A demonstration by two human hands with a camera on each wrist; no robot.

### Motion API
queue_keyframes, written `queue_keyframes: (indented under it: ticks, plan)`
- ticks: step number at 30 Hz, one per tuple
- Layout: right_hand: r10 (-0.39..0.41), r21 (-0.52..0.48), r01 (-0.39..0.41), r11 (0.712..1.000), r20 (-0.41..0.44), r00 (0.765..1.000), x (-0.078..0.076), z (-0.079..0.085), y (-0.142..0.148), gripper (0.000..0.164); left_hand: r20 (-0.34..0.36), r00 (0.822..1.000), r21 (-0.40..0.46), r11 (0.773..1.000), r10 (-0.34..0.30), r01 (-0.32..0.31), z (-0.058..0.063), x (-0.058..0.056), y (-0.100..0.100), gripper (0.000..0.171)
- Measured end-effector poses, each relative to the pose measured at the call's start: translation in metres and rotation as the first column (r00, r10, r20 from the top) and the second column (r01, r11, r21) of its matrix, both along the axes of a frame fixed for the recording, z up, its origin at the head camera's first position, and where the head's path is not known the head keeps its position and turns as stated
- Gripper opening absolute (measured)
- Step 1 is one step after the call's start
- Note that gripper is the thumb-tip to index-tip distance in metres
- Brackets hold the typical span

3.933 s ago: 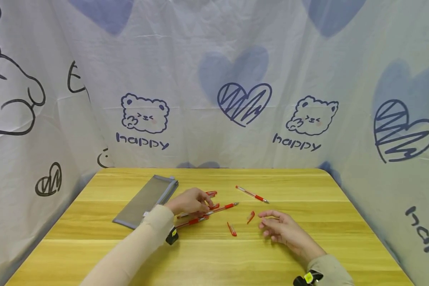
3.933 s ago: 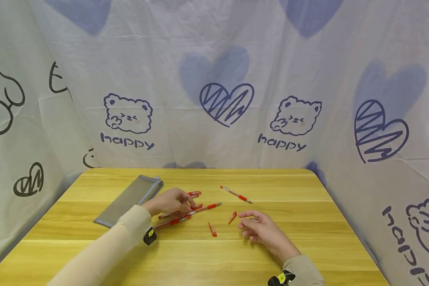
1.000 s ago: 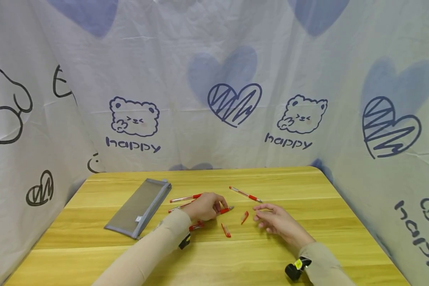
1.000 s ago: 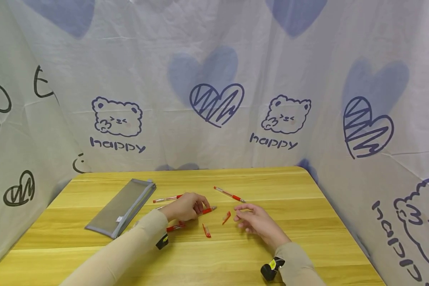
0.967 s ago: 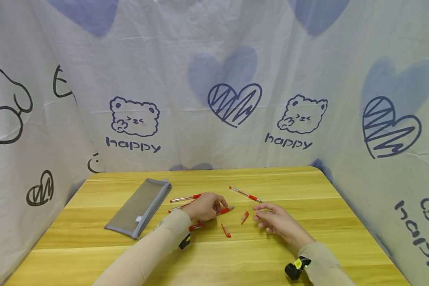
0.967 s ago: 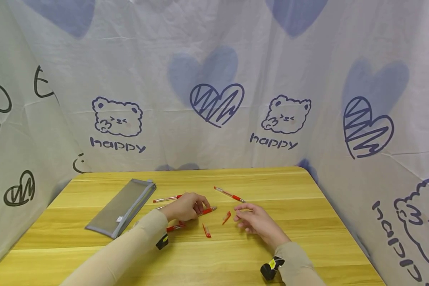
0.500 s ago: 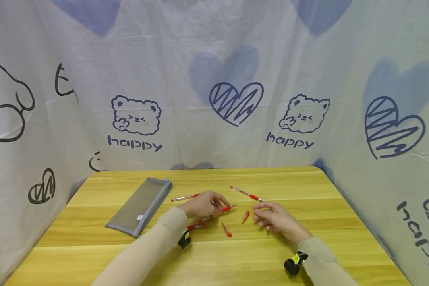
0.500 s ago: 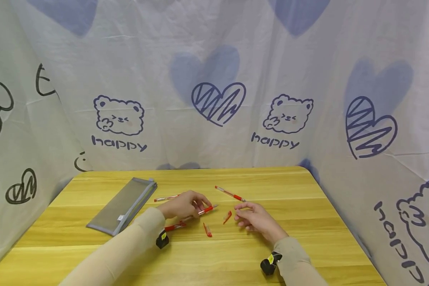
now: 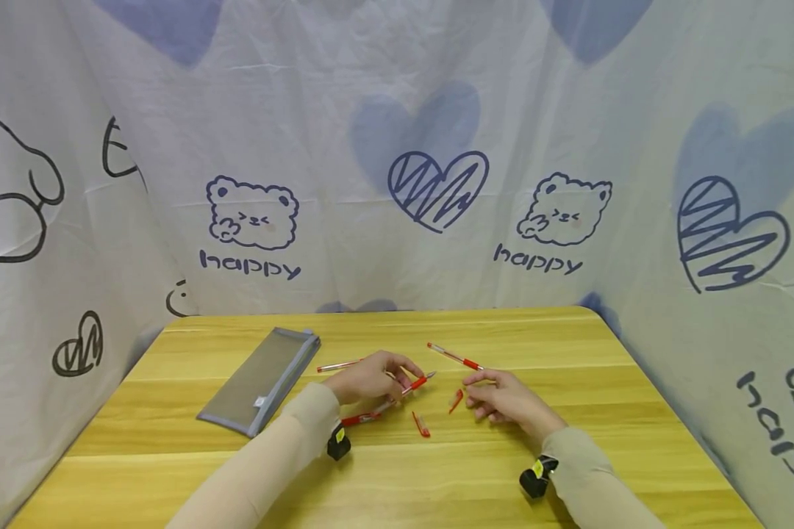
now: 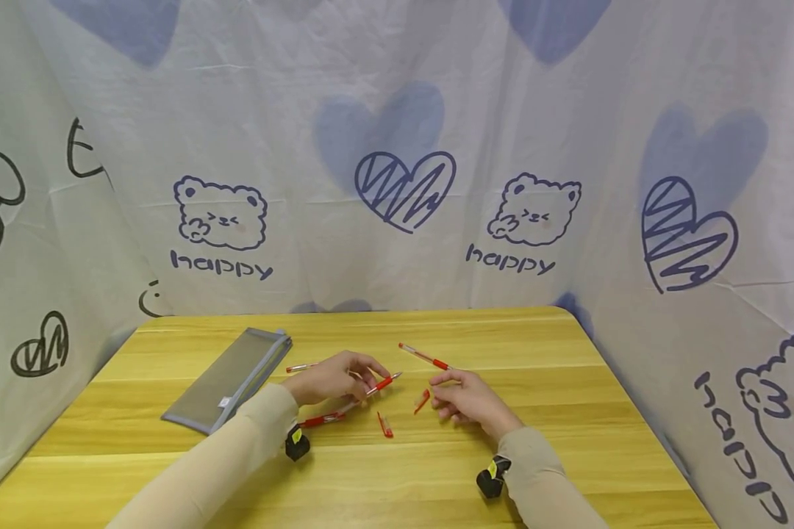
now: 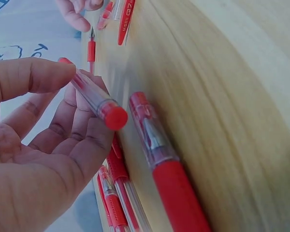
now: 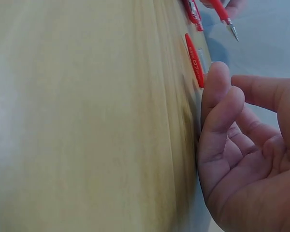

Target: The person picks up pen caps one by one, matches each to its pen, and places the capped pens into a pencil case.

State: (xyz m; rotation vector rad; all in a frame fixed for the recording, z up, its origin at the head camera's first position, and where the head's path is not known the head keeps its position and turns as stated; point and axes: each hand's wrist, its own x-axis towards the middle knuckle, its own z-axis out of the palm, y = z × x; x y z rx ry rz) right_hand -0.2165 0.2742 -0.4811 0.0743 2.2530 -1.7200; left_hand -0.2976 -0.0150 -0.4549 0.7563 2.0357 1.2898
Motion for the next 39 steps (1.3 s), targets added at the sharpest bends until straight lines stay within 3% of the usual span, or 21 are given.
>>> queue_keyframes:
  ticks: [9,19,34,39]
  plan:
    - [0.050,0.061,-0.049,0.997,-0.025,0.998,-0.002,0.004,-0.005,0.039,0.052,0.999,0.036,0.999,0.008,-0.010,0.002,0.002,-0.006,0.048]
    - [0.114,0.116,-0.106,0.988,-0.070,0.991,-0.004,0.006,-0.010,0.036,0.077,0.997,0.073,0.997,0.019,-0.025,0.009,0.014,-0.016,0.050]
    - [0.129,0.250,-0.100,0.963,-0.100,0.987,-0.008,0.004,-0.016,0.017,0.050,0.998,0.088,0.995,0.042,-0.046,0.014,0.036,-0.040,0.047]
    - [0.142,0.287,-0.102,0.953,-0.122,0.982,-0.007,0.003,-0.016,0.012,0.083,0.996,0.113,0.993,0.034,-0.043,0.013,0.038,-0.048,0.048]
